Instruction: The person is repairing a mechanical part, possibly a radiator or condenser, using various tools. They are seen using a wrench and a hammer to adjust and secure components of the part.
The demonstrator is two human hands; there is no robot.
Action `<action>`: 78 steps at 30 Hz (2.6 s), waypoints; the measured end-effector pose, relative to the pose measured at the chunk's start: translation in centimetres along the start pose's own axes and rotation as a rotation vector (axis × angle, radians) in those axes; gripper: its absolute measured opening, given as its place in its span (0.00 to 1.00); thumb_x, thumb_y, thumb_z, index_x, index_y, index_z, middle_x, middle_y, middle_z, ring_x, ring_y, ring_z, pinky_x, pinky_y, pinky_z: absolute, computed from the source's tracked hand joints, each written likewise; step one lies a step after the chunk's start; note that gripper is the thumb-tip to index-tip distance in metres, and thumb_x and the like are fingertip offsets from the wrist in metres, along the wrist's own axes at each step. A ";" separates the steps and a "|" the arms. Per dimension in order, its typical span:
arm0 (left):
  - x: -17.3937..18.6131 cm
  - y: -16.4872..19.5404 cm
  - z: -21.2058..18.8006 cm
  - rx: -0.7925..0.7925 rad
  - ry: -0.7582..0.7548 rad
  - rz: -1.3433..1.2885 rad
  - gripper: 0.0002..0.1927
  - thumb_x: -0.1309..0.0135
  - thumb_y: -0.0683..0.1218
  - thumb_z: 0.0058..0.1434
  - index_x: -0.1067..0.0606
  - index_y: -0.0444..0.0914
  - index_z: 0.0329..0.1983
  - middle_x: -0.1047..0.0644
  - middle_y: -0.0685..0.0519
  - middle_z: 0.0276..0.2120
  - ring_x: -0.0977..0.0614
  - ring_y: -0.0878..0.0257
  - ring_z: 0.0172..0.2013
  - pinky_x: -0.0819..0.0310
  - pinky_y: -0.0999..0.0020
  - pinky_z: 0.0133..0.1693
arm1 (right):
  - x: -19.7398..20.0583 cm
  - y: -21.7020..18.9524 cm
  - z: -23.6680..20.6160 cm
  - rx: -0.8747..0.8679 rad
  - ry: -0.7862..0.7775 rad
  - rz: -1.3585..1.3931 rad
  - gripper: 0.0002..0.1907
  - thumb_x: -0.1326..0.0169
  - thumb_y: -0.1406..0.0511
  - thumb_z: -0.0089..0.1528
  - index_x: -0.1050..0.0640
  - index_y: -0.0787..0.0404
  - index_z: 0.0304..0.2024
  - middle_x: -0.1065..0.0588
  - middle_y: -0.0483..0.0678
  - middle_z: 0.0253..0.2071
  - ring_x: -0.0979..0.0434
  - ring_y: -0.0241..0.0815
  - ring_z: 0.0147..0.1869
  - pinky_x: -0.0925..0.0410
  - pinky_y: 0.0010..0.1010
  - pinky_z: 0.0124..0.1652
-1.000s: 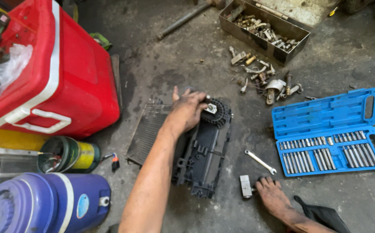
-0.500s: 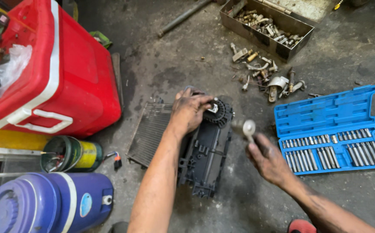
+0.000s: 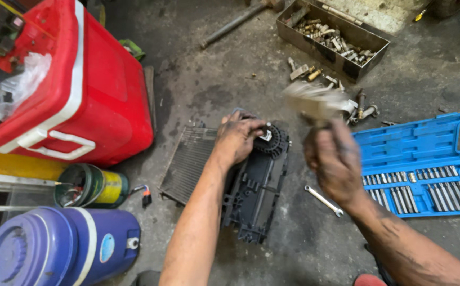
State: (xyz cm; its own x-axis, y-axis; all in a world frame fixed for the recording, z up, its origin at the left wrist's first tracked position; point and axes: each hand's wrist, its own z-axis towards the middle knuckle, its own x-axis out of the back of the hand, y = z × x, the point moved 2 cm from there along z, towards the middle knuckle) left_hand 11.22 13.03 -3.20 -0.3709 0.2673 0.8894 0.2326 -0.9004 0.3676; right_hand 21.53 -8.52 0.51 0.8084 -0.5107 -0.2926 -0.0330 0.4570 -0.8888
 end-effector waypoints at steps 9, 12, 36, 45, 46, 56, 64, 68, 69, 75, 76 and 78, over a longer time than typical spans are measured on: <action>0.0 0.0 0.1 -0.010 -0.020 0.006 0.13 0.39 0.49 0.57 0.17 0.49 0.46 0.17 0.57 0.46 0.23 0.57 0.54 0.36 0.53 0.54 | 0.6 -0.6 0.5 -0.355 0.059 0.009 0.12 0.57 0.59 0.74 0.27 0.59 0.48 0.41 0.36 0.23 0.47 0.27 0.22 0.51 0.23 0.21; 0.0 0.0 0.1 -0.001 -0.007 0.009 0.12 0.39 0.50 0.59 0.17 0.50 0.47 0.17 0.58 0.46 0.23 0.57 0.54 0.35 0.54 0.54 | 0.7 -0.7 0.5 0.087 0.165 0.245 0.11 0.56 0.59 0.74 0.28 0.58 0.45 0.40 0.36 0.24 0.45 0.28 0.23 0.50 0.24 0.22; 1.5 0.6 0.4 0.050 -0.070 0.005 0.18 0.40 0.55 0.57 0.17 0.47 0.48 0.18 0.53 0.48 0.24 0.52 0.53 0.34 0.52 0.51 | 2.4 3.1 -3.2 -0.553 0.101 -0.015 0.19 0.50 0.61 0.67 0.30 0.64 0.58 0.38 0.40 0.23 0.43 0.31 0.23 0.45 0.27 0.23; 0.1 2.2 -0.6 0.025 0.238 0.082 0.14 0.39 0.59 0.59 0.15 0.46 0.36 0.15 0.57 0.40 0.19 0.59 0.47 0.35 0.53 0.53 | 3.4 5.7 -2.0 -0.311 0.029 -0.563 0.19 0.57 0.56 0.72 0.24 0.64 0.49 0.34 0.38 0.24 0.37 0.30 0.28 0.39 0.25 0.29; 0.0 1.9 -0.5 0.026 0.238 0.071 0.14 0.40 0.59 0.59 0.15 0.46 0.36 0.15 0.57 0.39 0.18 0.59 0.47 0.34 0.53 0.53 | 3.3 5.6 -1.9 -0.318 0.035 -0.545 0.19 0.57 0.56 0.71 0.24 0.64 0.50 0.35 0.39 0.24 0.38 0.30 0.29 0.40 0.26 0.28; -0.7 0.7 0.3 0.065 0.177 0.048 0.14 0.40 0.58 0.58 0.15 0.46 0.37 0.15 0.56 0.40 0.19 0.58 0.54 0.39 0.47 0.57 | 3.2 1.5 1.2 -0.063 -0.019 -0.603 0.15 0.57 0.58 0.74 0.25 0.63 0.49 0.32 0.42 0.31 0.36 0.34 0.33 0.38 0.29 0.32; -1.2 0.0 0.3 0.012 0.191 0.076 0.12 0.42 0.55 0.58 0.15 0.47 0.39 0.15 0.55 0.41 0.18 0.57 0.53 0.39 0.44 0.56 | 3.0 4.2 0.1 0.352 -0.149 -0.999 0.13 0.62 0.64 0.72 0.27 0.64 0.49 0.32 0.51 0.32 0.34 0.48 0.34 0.39 0.40 0.33; -1.4 -0.2 0.2 0.005 0.194 0.045 0.11 0.41 0.56 0.61 0.16 0.48 0.40 0.15 0.55 0.41 0.18 0.57 0.54 0.36 0.46 0.58 | 2.9 2.1 -1.2 0.127 0.130 -0.135 0.13 0.57 0.59 0.77 0.25 0.58 0.45 0.31 0.42 0.28 0.37 0.35 0.27 0.41 0.29 0.27; -1.4 -0.2 0.1 0.025 0.184 0.029 0.11 0.40 0.56 0.61 0.16 0.48 0.40 0.15 0.55 0.42 0.19 0.57 0.54 0.36 0.46 0.58 | 2.7 1.7 -1.1 0.153 0.126 -0.135 0.13 0.57 0.59 0.77 0.26 0.58 0.45 0.31 0.42 0.28 0.37 0.35 0.27 0.40 0.28 0.28; -1.4 -0.6 0.3 0.030 0.162 0.045 0.10 0.40 0.54 0.58 0.16 0.47 0.39 0.15 0.56 0.41 0.19 0.58 0.55 0.40 0.44 0.59 | 3.4 3.4 0.6 -0.427 -0.132 -1.011 0.13 0.53 0.59 0.73 0.26 0.62 0.41 0.34 0.50 0.22 0.35 0.48 0.26 0.38 0.39 0.27; -1.4 -0.6 0.3 0.030 0.169 0.042 0.11 0.39 0.55 0.58 0.16 0.47 0.39 0.15 0.56 0.41 0.19 0.58 0.55 0.40 0.44 0.59 | 3.5 3.1 0.9 -0.142 -0.100 -0.923 0.12 0.56 0.61 0.74 0.28 0.63 0.46 0.33 0.51 0.27 0.34 0.47 0.31 0.37 0.39 0.30; -1.4 -0.6 0.3 0.045 0.155 0.030 0.10 0.39 0.55 0.60 0.16 0.48 0.39 0.15 0.56 0.41 0.19 0.58 0.55 0.40 0.44 0.59 | 4.0 2.4 0.5 0.392 -0.059 -0.713 0.12 0.63 0.63 0.78 0.33 0.66 0.55 0.31 0.52 0.39 0.32 0.45 0.40 0.35 0.40 0.35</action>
State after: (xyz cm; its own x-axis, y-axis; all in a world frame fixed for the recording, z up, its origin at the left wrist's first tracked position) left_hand 11.84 13.28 -4.57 -0.4962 0.1809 0.8492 0.2850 -0.8899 0.3561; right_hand 24.98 -9.16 -2.63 0.5869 -0.7412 0.3259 0.7007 0.2633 -0.6631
